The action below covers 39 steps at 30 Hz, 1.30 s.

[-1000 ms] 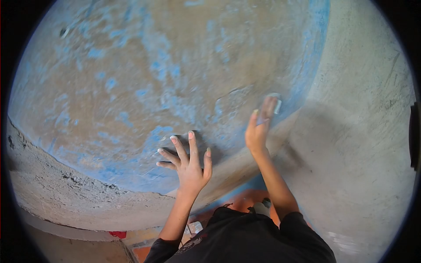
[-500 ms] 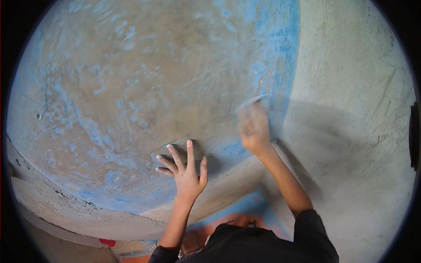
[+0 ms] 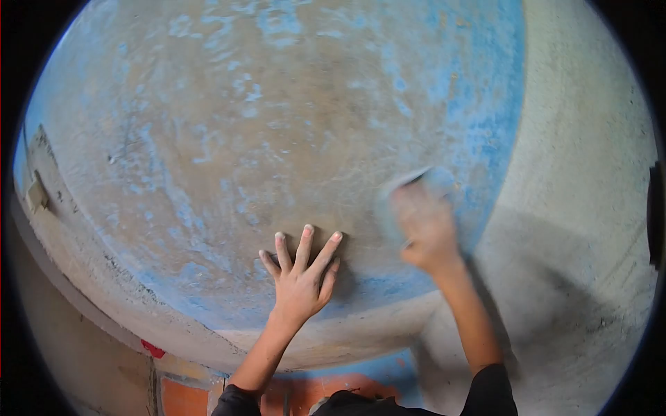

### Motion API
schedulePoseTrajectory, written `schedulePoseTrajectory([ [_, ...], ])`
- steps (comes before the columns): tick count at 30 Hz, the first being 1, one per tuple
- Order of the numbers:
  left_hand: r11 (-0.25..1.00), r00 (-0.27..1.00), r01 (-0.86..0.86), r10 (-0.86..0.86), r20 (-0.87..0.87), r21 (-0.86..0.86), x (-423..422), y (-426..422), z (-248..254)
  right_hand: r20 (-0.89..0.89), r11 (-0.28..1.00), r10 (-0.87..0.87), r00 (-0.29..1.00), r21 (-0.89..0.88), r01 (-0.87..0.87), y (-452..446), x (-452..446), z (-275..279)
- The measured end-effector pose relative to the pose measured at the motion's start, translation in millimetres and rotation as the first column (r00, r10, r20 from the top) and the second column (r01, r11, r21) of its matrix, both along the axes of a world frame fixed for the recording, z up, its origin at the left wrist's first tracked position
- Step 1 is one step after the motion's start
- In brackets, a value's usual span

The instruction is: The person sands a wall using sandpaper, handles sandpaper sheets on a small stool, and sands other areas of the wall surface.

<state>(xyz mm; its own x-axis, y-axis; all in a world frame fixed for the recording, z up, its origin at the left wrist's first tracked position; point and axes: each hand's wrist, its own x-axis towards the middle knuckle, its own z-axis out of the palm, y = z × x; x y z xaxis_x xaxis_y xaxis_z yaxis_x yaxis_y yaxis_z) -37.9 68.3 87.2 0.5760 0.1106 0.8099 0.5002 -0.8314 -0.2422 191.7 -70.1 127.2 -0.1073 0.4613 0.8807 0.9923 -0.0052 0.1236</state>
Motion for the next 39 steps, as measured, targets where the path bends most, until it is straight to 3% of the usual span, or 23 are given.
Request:
schedulePoseTrajectory([
  [2,1.0,1.0,-0.017,0.017,0.022,-0.008,-13,10,21,-0.162,0.902,-0.09,0.983,0.405,0.15,9,19,40],
  [5,0.998,0.994,-0.055,0.057,0.098,-0.03,-39,23,61,0.138,0.968,-0.226,0.964,0.144,0.206,14,-15,63],
  [6,0.997,0.989,-0.07,0.074,0.127,-0.039,-48,30,74,0.241,0.977,-0.076,0.968,-0.178,0.121,15,-34,60],
  [9,0.992,0.968,-0.124,0.121,0.219,0.0,-76,52,100,0.241,0.985,-0.004,0.971,-0.165,0.044,23,-45,88],
  [10,0.99,0.961,-0.14,0.136,0.241,-0.001,-87,58,105,0.225,0.979,-0.199,0.954,0.086,0.184,25,-41,107],
  [13,0.985,0.942,-0.171,0.163,0.292,0.002,-119,78,116,0.135,0.951,-0.225,0.965,0.245,0.188,46,-72,128],
  [14,0.984,0.938,-0.177,0.166,0.303,0.008,-130,86,118,0.252,0.997,-0.069,0.965,0.039,0.061,53,-87,125],
  [16,0.986,0.93,-0.166,0.155,0.334,0.004,-149,98,119,0.378,0.91,0.28,0.882,-0.398,-0.118,64,-118,116],
  [19,0.981,0.931,-0.193,0.178,0.319,0.016,-178,110,121,0.278,0.994,-0.103,0.955,-0.011,0.111,71,-146,163],
  [22,0.985,0.934,-0.173,0.169,0.315,-0.015,-204,121,113,0.181,0.919,-0.239,0.954,0.359,0.162,108,-174,175],
  [24,0.986,0.938,-0.163,0.163,0.306,-0.026,-218,132,102,0.444,0.999,0.016,0.896,-0.034,-0.001,120,-210,156],
  [25,0.986,0.939,-0.162,0.164,0.302,-0.033,-225,136,97,0.525,0.968,0.172,0.834,-0.246,-0.046,125,-224,148],
  [26,0.986,0.941,-0.159,0.166,0.295,-0.046,-232,139,92,0.553,0.965,0.167,0.816,-0.262,-0.02,135,-226,153],
  [28,0.985,0.944,-0.155,0.171,0.283,-0.078,-244,146,81,0.365,0.998,-0.04,0.93,0.068,0.016,144,-237,182],
  [30,0.987,0.949,-0.133,0.154,0.277,-0.093,-254,152,72,0.182,0.93,-0.126,0.975,0.363,0.053,158,-249,206],
  [33,0.988,0.954,-0.095,0.126,0.273,-0.125,-264,154,62,0.4,0.998,-0.054,0.915,0.045,0.04,172,-286,184],
  [34,0.988,0.952,-0.099,0.129,0.277,-0.119,-266,154,58,0.566,0.988,0.103,0.818,-0.15,-0.02,175,-294,172],
  [37,0.988,0.953,-0.078,0.112,0.282,-0.13,-267,158,42,0.527,0.995,0.066,0.847,-0.102,-0.014,176,-297,193],
  [38,0.987,0.954,-0.061,0.102,0.281,-0.152,-267,157,39,0.353,0.992,-0.054,0.934,0.127,0.009,177,-301,201],
  [39,0.985,0.956,-0.045,0.091,0.278,-0.169,-268,157,36,0.325,0.975,-0.128,0.937,0.216,0.058,184,-306,204],
])
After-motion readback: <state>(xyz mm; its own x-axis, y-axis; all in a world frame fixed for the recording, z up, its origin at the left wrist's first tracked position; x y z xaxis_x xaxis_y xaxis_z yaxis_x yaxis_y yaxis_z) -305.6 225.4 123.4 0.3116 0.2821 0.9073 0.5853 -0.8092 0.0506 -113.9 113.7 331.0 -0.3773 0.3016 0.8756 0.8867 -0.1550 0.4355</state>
